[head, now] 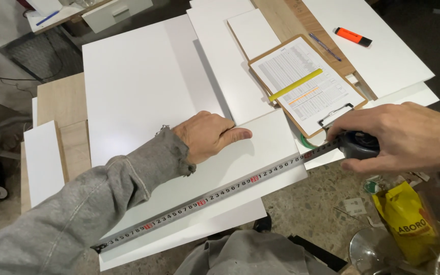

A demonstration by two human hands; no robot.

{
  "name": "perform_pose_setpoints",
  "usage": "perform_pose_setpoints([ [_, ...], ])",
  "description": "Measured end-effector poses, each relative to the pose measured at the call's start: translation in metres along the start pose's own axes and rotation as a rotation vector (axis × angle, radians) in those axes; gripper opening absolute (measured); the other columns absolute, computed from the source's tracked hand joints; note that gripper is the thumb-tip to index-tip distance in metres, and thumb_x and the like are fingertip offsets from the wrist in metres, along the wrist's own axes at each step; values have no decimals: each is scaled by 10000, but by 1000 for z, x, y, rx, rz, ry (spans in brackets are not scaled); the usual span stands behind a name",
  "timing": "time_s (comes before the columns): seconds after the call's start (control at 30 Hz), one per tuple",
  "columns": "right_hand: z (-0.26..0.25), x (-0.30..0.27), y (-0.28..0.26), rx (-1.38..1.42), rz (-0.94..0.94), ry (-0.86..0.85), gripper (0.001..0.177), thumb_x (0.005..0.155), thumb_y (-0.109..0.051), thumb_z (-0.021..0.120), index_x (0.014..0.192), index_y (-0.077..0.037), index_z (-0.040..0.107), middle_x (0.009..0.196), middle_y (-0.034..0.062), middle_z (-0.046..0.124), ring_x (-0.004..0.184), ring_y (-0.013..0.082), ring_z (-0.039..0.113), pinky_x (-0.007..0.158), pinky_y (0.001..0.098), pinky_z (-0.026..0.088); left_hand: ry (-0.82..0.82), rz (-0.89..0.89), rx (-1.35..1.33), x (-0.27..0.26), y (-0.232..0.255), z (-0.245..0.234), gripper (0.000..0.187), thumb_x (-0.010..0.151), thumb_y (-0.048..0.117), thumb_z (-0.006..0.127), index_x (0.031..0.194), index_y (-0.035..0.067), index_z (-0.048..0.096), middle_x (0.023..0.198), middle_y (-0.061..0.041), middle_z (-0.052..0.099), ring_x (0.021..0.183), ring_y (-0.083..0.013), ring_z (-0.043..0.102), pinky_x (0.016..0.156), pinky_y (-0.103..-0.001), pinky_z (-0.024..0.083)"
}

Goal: Measure wooden boards using a tape measure and label them using masking tape and a pen based on a provided list.

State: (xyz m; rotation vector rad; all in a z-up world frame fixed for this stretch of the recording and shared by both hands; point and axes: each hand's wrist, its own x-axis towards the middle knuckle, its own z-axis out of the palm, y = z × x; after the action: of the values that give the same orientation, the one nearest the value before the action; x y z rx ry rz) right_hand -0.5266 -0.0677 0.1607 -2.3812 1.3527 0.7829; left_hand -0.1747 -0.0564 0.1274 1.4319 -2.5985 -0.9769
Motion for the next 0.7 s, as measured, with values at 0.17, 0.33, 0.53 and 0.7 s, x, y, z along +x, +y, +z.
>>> perform_pose_setpoints([
  [0.17,-2,7,5,-77,-20,72,676,784,-583,715,1381,-289,592,1098,18,753,908,186,810,794,372,705,55,38,62,3,-7,-11,724,996,635,336,658,75,645,506,-128,598,464,-295,625,572,-449,559],
  [0.33,-9,10,10,-63,-41,110,710,760,-575,732,1389,-280,587,1126,23,744,940,201,801,805,390,704,71,8,108,0,-2,-25,714,990,639,333,655,91,643,482,-117,578,436,-288,603,559,-440,563],
  [0.53,-28,-1,-6,-95,-25,152,698,745,-573,752,1367,-297,598,1119,8,740,958,188,794,823,375,692,122,25,140,-6,0,-36,730,1002,640,322,623,86,608,451,-103,536,411,-275,570,538,-446,547],
  [0.7,-34,-6,-10,-128,-29,176,700,747,-586,740,1367,-296,594,1096,-4,745,949,177,793,818,366,691,158,7,164,-12,3,-41,730,1007,624,355,579,79,585,429,-97,519,375,-277,528,491,-445,525],
])
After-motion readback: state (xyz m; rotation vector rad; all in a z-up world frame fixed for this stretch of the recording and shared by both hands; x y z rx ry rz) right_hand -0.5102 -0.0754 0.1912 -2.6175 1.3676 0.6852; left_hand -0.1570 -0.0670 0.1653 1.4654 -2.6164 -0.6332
